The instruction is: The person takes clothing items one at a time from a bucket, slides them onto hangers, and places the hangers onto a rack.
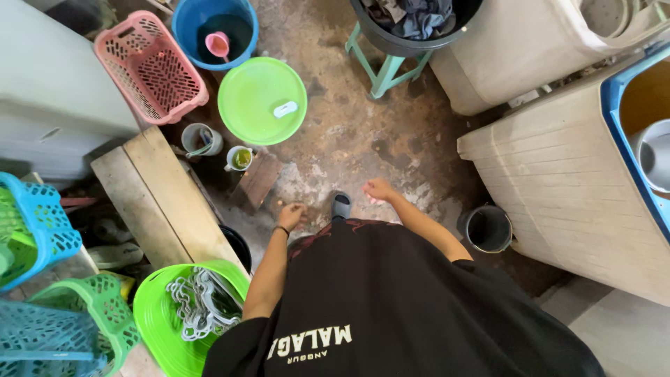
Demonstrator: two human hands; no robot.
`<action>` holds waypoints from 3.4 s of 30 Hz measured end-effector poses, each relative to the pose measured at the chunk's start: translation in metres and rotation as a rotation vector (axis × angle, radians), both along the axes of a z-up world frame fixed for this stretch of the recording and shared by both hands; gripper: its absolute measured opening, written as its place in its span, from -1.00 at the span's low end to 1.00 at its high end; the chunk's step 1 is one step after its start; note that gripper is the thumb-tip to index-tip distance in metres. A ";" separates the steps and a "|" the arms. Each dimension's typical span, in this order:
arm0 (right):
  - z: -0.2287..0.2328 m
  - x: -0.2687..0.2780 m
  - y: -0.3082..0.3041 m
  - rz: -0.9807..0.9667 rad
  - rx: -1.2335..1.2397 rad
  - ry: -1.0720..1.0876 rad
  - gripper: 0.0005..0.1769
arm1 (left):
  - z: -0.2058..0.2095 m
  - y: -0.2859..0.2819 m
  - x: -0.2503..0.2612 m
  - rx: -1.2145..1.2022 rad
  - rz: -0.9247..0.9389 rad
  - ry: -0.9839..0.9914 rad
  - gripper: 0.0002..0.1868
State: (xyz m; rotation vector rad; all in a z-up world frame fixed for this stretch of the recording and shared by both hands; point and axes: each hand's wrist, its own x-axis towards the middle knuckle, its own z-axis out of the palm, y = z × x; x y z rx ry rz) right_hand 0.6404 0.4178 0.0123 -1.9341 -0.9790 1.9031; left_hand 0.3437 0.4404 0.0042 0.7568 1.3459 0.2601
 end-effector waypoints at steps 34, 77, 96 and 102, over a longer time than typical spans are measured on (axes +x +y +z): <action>-0.037 0.303 0.385 -0.536 0.308 -0.096 -0.74 | -0.085 0.526 0.451 0.154 -0.311 -0.250 -0.75; 0.030 0.504 0.457 -0.089 0.923 -0.458 -0.38 | 0.010 0.518 0.597 0.569 0.007 0.278 -0.33; -0.152 0.583 0.495 -0.967 0.481 0.115 -0.69 | 0.090 0.540 0.559 0.531 -0.375 0.210 -0.69; -0.153 0.575 0.487 -0.592 0.395 -0.037 -0.61 | 0.188 0.557 0.510 0.933 -0.240 0.181 -0.44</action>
